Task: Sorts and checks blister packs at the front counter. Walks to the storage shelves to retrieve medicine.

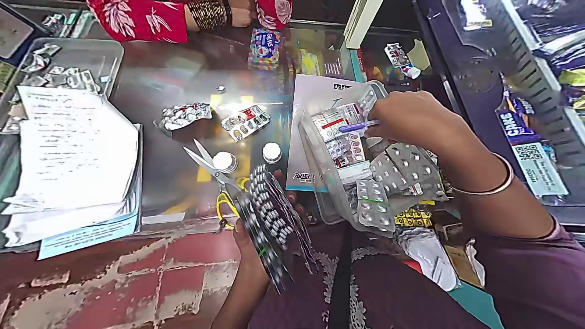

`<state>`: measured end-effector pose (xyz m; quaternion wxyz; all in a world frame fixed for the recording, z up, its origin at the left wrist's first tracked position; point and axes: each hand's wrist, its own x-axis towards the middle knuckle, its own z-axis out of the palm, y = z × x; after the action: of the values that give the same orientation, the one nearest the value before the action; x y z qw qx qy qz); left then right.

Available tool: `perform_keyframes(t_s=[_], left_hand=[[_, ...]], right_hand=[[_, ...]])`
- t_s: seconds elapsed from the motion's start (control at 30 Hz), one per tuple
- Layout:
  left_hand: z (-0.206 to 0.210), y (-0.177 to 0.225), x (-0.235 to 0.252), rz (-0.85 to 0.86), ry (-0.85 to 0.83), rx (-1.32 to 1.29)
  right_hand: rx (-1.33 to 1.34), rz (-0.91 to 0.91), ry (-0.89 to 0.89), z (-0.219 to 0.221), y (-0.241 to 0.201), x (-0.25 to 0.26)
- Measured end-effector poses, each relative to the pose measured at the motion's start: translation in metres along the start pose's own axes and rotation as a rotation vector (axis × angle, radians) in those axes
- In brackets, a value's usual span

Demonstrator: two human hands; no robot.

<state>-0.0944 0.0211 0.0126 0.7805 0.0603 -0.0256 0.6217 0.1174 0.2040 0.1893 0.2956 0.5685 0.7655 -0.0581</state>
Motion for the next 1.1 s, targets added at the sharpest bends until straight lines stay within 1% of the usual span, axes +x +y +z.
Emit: perform_keyframes(t_s=[0.1, 0.2, 0.27, 0.37, 0.43, 0.53, 0.57, 0.6, 0.73, 0.9, 1.0, 1.1], left_hand=[[-0.004, 0.0, -0.002, -0.009, 0.023, -0.008], [-0.011, -0.001, -0.003, -0.02, 0.025, 0.033], [-0.011, -0.003, -0.002, -0.018, 0.018, -0.001], [-0.012, -0.003, -0.003, -0.014, 0.027, -0.003], [-0.016, -0.001, -0.006, -0.013, 0.033, 0.016], [-0.017, -0.002, -0.004, -0.023, 0.018, 0.04], [-0.018, -0.002, -0.002, -0.03, 0.006, 0.034], [-0.017, -0.002, 0.0, -0.037, -0.003, 0.024], [-0.013, -0.001, 0.004, -0.055, -0.002, 0.014], [-0.005, -0.004, 0.007, -0.065, 0.008, 0.017], [0.004, -0.004, 0.008, -0.076, 0.015, 0.06], [-0.002, -0.004, 0.007, -0.104, -0.024, -0.008]], right_hand=[[0.036, -0.039, 0.03, 0.001, 0.007, -0.001], [0.136, -0.101, 0.137, 0.001, 0.017, -0.004], [0.219, -0.102, 0.202, 0.002, 0.025, -0.004], [0.302, -0.126, 0.257, 0.008, 0.036, 0.002], [0.347, -0.225, 0.278, 0.013, 0.039, 0.007], [0.446, -0.453, 0.29, 0.02, 0.04, 0.016], [0.47, -0.482, 0.294, 0.022, 0.04, 0.019], [0.484, -0.484, 0.312, 0.023, 0.041, 0.021], [0.465, -0.394, 0.382, 0.02, 0.042, 0.021], [0.435, -0.336, 0.396, 0.017, 0.042, 0.026], [0.467, -0.301, 0.378, 0.014, 0.034, 0.026], [0.462, -0.282, 0.388, 0.015, 0.031, 0.021]])
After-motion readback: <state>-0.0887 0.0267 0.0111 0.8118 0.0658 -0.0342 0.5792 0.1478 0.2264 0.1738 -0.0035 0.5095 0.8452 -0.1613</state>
